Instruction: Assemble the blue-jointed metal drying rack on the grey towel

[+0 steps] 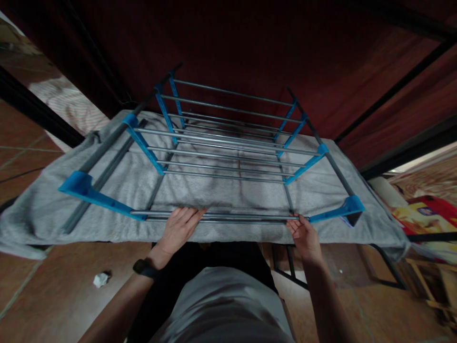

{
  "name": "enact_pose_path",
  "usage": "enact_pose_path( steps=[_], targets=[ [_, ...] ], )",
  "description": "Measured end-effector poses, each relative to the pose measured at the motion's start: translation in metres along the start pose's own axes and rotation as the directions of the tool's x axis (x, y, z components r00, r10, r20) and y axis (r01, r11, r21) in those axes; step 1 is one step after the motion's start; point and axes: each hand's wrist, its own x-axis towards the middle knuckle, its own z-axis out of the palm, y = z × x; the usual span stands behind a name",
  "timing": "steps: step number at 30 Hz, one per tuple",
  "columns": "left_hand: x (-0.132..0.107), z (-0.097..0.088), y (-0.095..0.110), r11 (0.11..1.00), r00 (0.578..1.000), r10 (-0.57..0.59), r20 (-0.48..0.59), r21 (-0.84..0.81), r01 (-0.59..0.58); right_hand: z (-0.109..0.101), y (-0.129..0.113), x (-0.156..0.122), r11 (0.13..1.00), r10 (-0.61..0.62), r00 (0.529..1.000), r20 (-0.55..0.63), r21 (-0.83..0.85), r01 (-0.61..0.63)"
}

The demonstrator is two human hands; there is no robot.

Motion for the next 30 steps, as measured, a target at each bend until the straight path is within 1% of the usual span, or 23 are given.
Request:
enact_pose_path(
  steps=[9,22,27,30],
  targets=[
    [0.001,-0.002,0.001,1.0,1.0,-0.005,-0.01,-0.017,0.004,-0.004,0.003,-0.001,1.0,0.007,1.0,-0.026,0.008,-0.007],
    [0.004,-0.007,0.002,0.998,1.0,-0.017,-0.004,-0.054,0.016,0.004,-0.004,-0.009,0.999,-0.043,0.999,-0.004,0.005,0.043],
    [0.009,-0.012,0.003,0.997,0.999,-0.027,-0.023,-0.068,0.026,0.013,-0.015,-0.013,0.997,-0.082,0.996,0.022,0.012,0.082],
    [0.012,-0.016,0.003,0.998,0.999,-0.023,-0.049,-0.062,0.02,0.021,-0.024,-0.017,0.99,-0.143,0.99,0.022,0.006,0.143]
  ],
)
